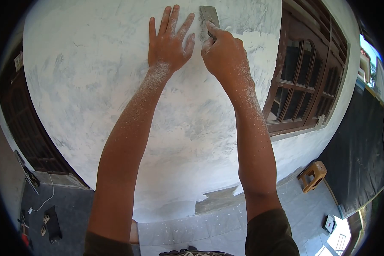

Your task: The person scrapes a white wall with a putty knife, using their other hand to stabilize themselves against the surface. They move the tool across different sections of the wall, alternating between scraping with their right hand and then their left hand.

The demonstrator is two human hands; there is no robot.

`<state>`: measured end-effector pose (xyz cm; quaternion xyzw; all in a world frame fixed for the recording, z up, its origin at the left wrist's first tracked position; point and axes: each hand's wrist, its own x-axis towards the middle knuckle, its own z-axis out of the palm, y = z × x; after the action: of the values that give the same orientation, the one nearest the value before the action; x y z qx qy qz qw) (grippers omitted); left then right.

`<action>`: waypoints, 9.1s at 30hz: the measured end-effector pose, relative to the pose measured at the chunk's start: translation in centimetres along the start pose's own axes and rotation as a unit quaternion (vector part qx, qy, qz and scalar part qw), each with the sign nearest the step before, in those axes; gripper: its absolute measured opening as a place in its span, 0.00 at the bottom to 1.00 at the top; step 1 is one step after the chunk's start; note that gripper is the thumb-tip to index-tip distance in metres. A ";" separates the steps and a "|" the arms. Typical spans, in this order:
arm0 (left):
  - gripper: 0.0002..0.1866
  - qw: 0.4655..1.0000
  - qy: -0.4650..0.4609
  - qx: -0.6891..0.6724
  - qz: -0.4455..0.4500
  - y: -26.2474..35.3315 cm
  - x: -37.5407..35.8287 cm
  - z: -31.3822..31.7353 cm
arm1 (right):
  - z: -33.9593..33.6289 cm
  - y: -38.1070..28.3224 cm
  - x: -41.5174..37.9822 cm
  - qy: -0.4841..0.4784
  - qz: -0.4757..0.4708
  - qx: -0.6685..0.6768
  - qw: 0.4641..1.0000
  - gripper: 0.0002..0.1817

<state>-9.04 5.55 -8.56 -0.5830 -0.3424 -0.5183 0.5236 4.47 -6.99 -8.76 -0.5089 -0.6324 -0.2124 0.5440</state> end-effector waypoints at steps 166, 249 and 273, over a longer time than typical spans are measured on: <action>0.31 1.000 -0.004 0.013 0.019 -0.8 4.1 0.5 | -1.2 -0.9 5.4 0.022 -0.022 -0.010 0.999 0.25; 0.29 1.000 0.006 0.010 0.019 -0.5 4.1 0.1 | -0.2 1.0 6.3 0.053 -0.081 -0.036 0.995 0.25; 0.30 1.000 0.000 -0.004 0.020 -0.6 4.2 0.2 | -0.8 -0.4 10.7 0.045 -0.065 -0.048 0.996 0.25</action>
<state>-8.65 5.28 -4.35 -0.5918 -0.3291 -0.5089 0.5315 5.68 -3.37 1.29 -0.4827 -0.6277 -0.3002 0.5319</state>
